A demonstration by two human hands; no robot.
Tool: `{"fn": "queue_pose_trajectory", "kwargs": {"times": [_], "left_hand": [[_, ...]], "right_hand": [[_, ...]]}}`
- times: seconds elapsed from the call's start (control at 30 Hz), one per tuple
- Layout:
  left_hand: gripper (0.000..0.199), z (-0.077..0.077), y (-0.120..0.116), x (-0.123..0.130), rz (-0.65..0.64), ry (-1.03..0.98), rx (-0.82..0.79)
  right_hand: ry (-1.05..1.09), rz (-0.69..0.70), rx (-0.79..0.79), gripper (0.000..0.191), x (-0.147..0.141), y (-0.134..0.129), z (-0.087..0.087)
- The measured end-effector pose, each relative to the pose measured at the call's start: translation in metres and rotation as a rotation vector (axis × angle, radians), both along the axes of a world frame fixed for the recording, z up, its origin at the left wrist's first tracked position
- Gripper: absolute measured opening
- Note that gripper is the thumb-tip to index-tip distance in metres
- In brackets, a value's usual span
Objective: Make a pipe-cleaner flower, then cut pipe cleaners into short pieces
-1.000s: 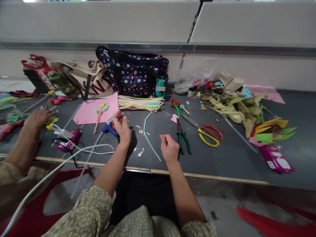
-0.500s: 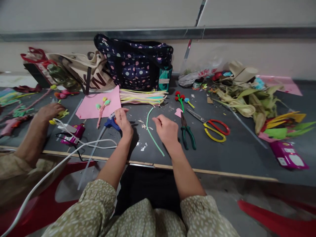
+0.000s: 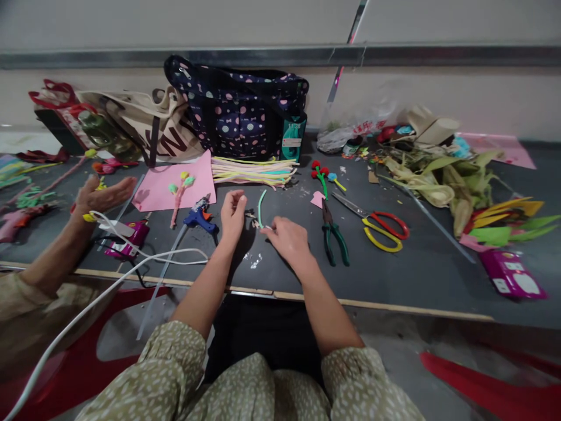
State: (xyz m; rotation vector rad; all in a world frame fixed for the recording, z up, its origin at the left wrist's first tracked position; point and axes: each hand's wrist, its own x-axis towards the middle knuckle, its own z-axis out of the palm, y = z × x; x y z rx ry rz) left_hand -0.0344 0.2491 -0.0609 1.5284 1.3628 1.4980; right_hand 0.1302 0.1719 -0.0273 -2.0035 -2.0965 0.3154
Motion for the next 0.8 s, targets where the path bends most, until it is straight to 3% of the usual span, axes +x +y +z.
{"fn": "queue_pose_trajectory", "kwargs": {"times": [0.1,0.13,0.2,0.27,0.33,0.43,0.53,0.67,0.8], "left_hand": [[0.029,-0.002,0.001,-0.001,0.024,0.030,0.023],[0.028,-0.003,0.001,-0.001,0.030,0.032,0.030],[0.027,-0.003,0.000,0.001,0.015,0.044,0.037],[0.025,-0.003,-0.001,0.004,-0.022,0.078,0.039],[0.022,-0.002,-0.004,0.007,-0.062,0.124,0.033],[0.017,-0.001,-0.007,0.010,-0.091,0.158,0.020],[0.016,0.001,-0.009,0.011,-0.093,0.131,0.036],[0.021,0.004,-0.013,0.013,-0.066,0.121,0.166],[0.027,0.012,-0.024,0.014,-0.010,0.136,0.384]], "right_hand": [[-0.068,-0.223,0.233,0.039,0.033,-0.023,0.005],[-0.128,-0.308,0.241,0.043,0.045,-0.033,0.004],[-0.221,-0.446,0.144,0.058,0.065,-0.053,0.000],[-0.240,-0.450,0.026,0.073,0.077,-0.067,-0.007],[-0.227,-0.435,0.010,0.076,0.084,-0.073,-0.015],[-0.097,-0.530,0.076,0.074,0.093,-0.071,-0.029],[0.267,-0.613,0.143,0.069,0.104,-0.066,-0.039],[0.612,-0.498,0.285,0.067,0.096,-0.050,-0.038],[0.680,-0.179,0.357,0.061,0.051,-0.001,-0.017]]}}
